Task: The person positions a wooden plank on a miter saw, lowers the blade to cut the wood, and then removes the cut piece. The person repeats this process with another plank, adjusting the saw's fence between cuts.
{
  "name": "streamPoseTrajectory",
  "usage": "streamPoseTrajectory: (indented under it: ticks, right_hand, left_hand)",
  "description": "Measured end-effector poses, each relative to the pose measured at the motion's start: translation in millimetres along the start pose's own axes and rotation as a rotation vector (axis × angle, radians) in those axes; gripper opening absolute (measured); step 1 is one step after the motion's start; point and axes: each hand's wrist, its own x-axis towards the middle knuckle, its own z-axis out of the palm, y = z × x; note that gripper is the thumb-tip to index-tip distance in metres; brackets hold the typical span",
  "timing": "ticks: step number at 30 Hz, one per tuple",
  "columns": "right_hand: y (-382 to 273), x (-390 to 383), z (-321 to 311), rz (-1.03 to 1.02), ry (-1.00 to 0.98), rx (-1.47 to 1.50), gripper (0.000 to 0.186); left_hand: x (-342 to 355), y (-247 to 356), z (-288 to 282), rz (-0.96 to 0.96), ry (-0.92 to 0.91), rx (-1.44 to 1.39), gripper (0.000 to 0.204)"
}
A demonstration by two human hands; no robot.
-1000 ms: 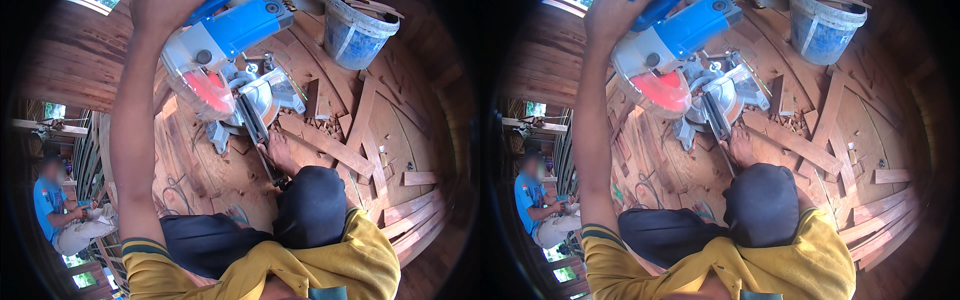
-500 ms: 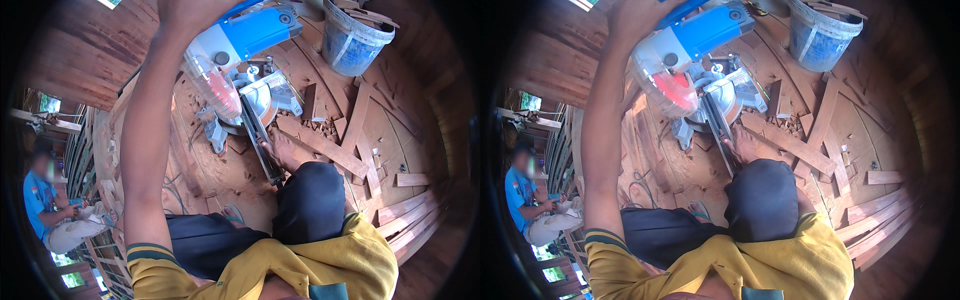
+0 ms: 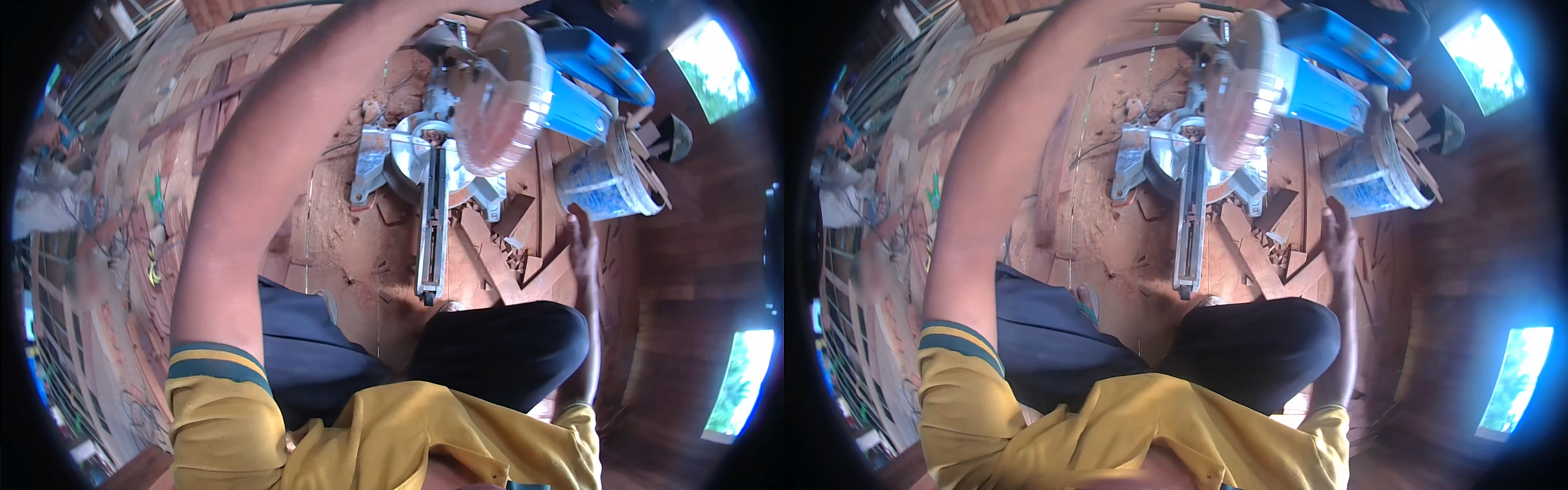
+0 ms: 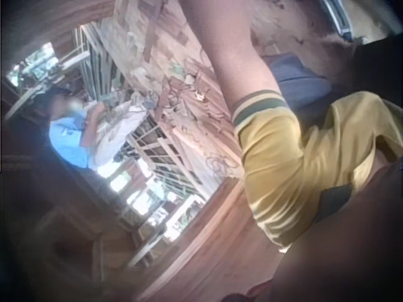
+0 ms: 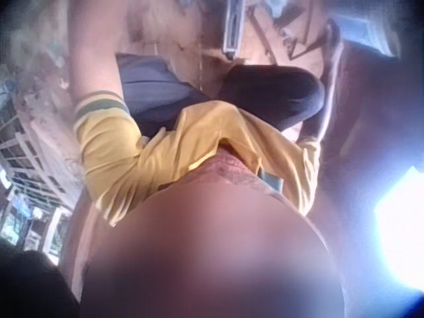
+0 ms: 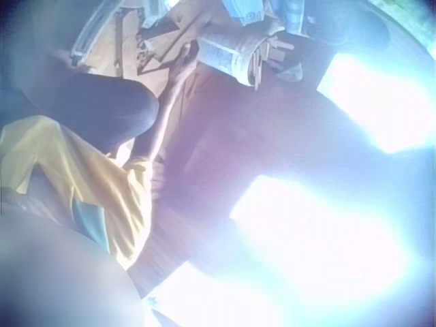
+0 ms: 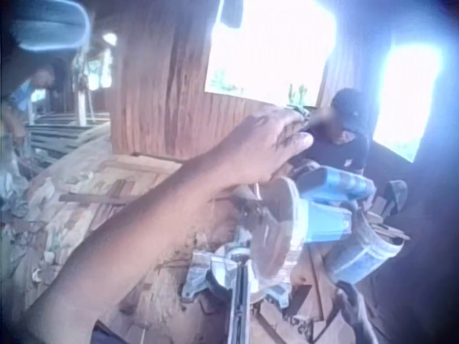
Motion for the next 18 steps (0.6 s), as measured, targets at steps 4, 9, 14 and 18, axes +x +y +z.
streamPoseTrajectory:
  ticks: [4,9,14,18]
  right_hand:
    - [-15,58,-55,0.089,-0.492,-0.406,0.057]
    - [-15,102,-48,0.023,-0.739,-0.945,0.058]
    - [-2,78,19,-0.017,-0.786,-0.739,0.061]
    - [-5,68,41,0.047,-1.027,-0.85,0.06]
  left_hand:
    - [-61,-23,-75,-0.069,0.068,0.12,0.049]
    - [-97,-35,-140,-0.24,0.072,0.044,0.046]
    - [-129,-29,-169,-0.275,0.058,0.086,0.045]
    - [-147,-17,-188,-0.348,0.032,0.082,0.043]
